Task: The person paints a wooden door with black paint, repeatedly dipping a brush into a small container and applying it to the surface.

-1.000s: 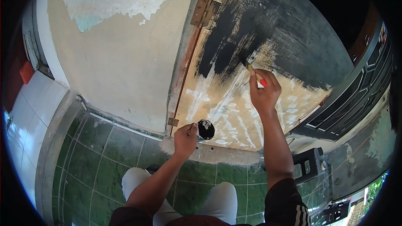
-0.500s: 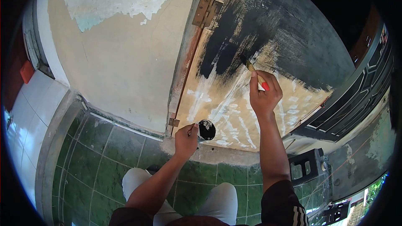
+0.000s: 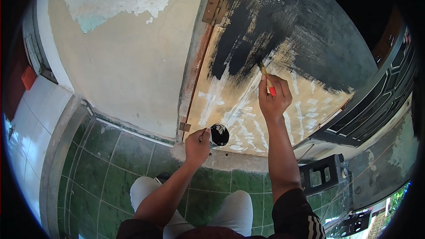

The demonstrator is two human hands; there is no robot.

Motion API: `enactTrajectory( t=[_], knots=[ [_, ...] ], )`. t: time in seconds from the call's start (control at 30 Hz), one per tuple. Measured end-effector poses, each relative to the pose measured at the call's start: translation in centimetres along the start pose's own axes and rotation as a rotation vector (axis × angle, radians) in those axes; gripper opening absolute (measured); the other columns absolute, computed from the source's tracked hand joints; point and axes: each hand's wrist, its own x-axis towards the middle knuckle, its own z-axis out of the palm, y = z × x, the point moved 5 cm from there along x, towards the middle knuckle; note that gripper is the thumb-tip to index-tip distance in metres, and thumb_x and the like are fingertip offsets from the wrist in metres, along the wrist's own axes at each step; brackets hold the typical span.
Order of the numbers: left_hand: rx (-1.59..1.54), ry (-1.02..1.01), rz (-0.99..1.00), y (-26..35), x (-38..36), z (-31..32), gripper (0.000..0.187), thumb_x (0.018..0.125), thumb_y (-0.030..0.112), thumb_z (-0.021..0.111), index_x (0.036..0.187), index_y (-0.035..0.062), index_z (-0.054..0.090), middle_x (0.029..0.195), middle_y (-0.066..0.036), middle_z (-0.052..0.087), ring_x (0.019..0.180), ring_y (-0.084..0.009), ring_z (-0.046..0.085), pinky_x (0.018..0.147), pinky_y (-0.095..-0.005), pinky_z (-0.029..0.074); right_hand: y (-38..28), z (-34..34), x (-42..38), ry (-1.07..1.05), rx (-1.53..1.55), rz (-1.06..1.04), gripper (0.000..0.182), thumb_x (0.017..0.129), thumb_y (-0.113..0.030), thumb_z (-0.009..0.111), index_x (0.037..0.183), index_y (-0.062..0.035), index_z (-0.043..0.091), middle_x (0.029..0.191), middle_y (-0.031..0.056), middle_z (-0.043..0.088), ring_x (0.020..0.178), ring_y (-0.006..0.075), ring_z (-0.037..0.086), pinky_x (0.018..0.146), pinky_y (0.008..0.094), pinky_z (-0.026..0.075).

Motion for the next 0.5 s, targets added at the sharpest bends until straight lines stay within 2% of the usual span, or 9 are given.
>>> enactTrajectory(
  t=[0.1, 0.27, 0.47, 0.5],
  knots=[
    [0.005, 0.014, 0.015, -0.2, 0.3, -0.1, 0.032, 0.108, 0.021, 0.063, 0.114, -0.0088, 0.075, 0.077, -0.018, 0.072, 0.068, -0.014, 0.063, 0.067, -0.034, 0.05, -0.4, -0.9, -0.3, 0.083, -0.019, -0.005, 0.02, 0.085, 0.001, 0.084, 0.103, -0.0017, 0.075, 0.094, 0.0113, 0.074, 0.08, 0.0274, 0.07, 0.067, 0.0375, 0.057],
    [-0.012, 0.046, 0.081, -0.7, 0.2, -0.2, 0.032, 0.108, 0.021, 0.063, 0.114, -0.0081, 0.075, 0.071, -0.014, 0.068, 0.063, -0.0127, 0.056, 0.063, -0.0338, 0.047, -0.5, -0.6, -1.0, 0.071, -0.027, -0.004, 0.021, 0.086, 0.002, 0.084, 0.104, -0.0011, 0.074, 0.095, 0.0117, 0.074, 0.08, 0.0277, 0.07, 0.067, 0.0372, 0.057],
    [-0.022, 0.024, 0.03, -1.1, 0.0, -0.4, 0.031, 0.108, 0.021, 0.063, 0.112, -0.0083, 0.075, 0.07, -0.011, 0.064, 0.064, -0.0108, 0.053, 0.062, -0.0331, 0.046, -0.9, -0.8, -0.3, 0.087, -0.018, -0.021, 0.017, 0.089, 0.002, 0.082, 0.104, -0.0005, 0.074, 0.096, 0.0126, 0.074, 0.08, 0.0281, 0.072, 0.067, 0.0365, 0.059],
    [-0.006, 0.013, 0.014, -0.9, 0.0, -0.5, 0.033, 0.108, 0.023, 0.064, 0.111, -0.0085, 0.075, 0.074, -0.01, 0.068, 0.067, -0.0106, 0.058, 0.065, -0.0314, 0.049, -1.2, -0.9, -0.1, 0.095, -0.024, -0.023, 0.015, 0.09, 0.002, 0.081, 0.103, -0.0004, 0.074, 0.096, 0.013, 0.074, 0.08, 0.0284, 0.074, 0.068, 0.0361, 0.06]
  ],
)
